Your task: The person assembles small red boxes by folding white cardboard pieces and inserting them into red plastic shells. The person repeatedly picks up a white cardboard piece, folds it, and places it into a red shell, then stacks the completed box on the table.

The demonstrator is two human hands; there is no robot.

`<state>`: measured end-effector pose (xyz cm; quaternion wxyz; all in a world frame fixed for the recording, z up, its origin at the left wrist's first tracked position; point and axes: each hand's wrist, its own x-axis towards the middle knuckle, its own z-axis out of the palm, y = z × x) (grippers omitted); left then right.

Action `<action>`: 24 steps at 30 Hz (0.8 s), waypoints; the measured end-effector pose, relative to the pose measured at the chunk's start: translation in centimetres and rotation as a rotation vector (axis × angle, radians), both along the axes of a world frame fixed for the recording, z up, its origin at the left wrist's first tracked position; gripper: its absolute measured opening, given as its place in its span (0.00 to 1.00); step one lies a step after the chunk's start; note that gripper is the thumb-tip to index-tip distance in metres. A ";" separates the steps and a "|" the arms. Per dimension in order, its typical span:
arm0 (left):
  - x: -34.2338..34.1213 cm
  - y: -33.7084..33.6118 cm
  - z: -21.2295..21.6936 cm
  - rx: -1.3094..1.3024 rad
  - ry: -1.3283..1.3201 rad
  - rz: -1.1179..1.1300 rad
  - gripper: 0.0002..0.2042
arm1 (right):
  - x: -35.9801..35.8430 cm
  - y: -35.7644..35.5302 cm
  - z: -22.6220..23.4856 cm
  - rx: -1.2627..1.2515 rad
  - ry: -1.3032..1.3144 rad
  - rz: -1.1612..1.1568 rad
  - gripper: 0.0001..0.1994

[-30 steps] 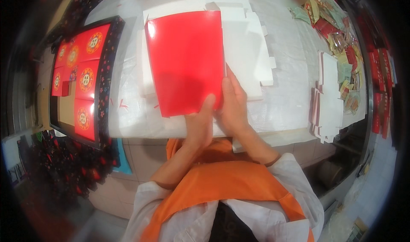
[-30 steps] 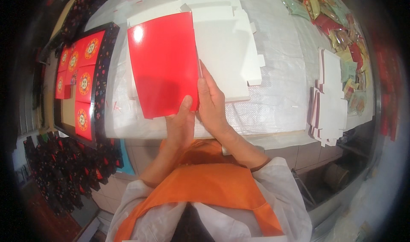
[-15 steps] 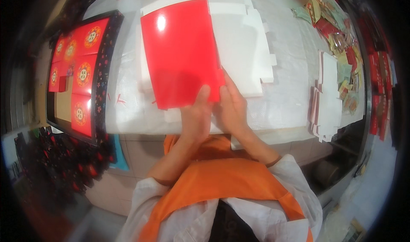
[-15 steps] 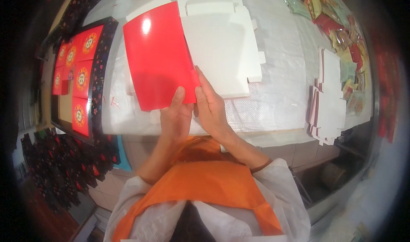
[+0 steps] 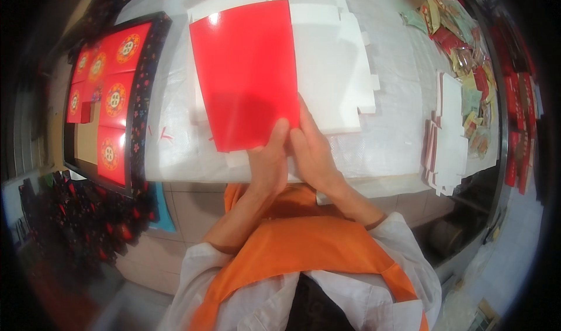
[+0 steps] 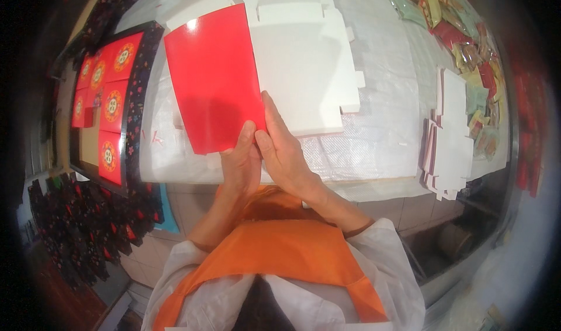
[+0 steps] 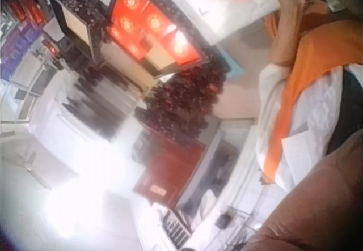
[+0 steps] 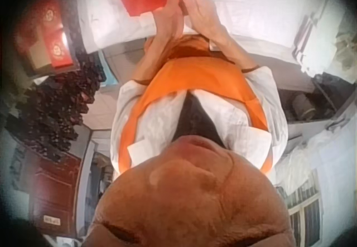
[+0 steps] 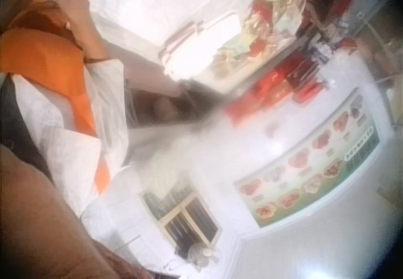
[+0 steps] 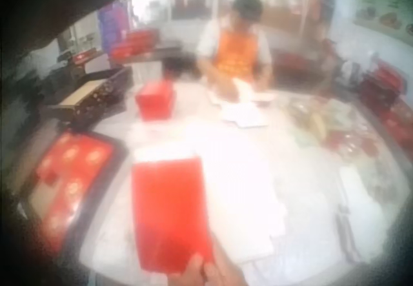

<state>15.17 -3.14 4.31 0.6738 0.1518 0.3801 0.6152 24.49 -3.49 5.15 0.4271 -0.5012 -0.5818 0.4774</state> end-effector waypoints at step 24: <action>-6.0 -1.7 1.0 0.264 0.810 -0.299 0.28 | 3.5 -4.5 1.2 -0.085 0.121 -0.023 0.37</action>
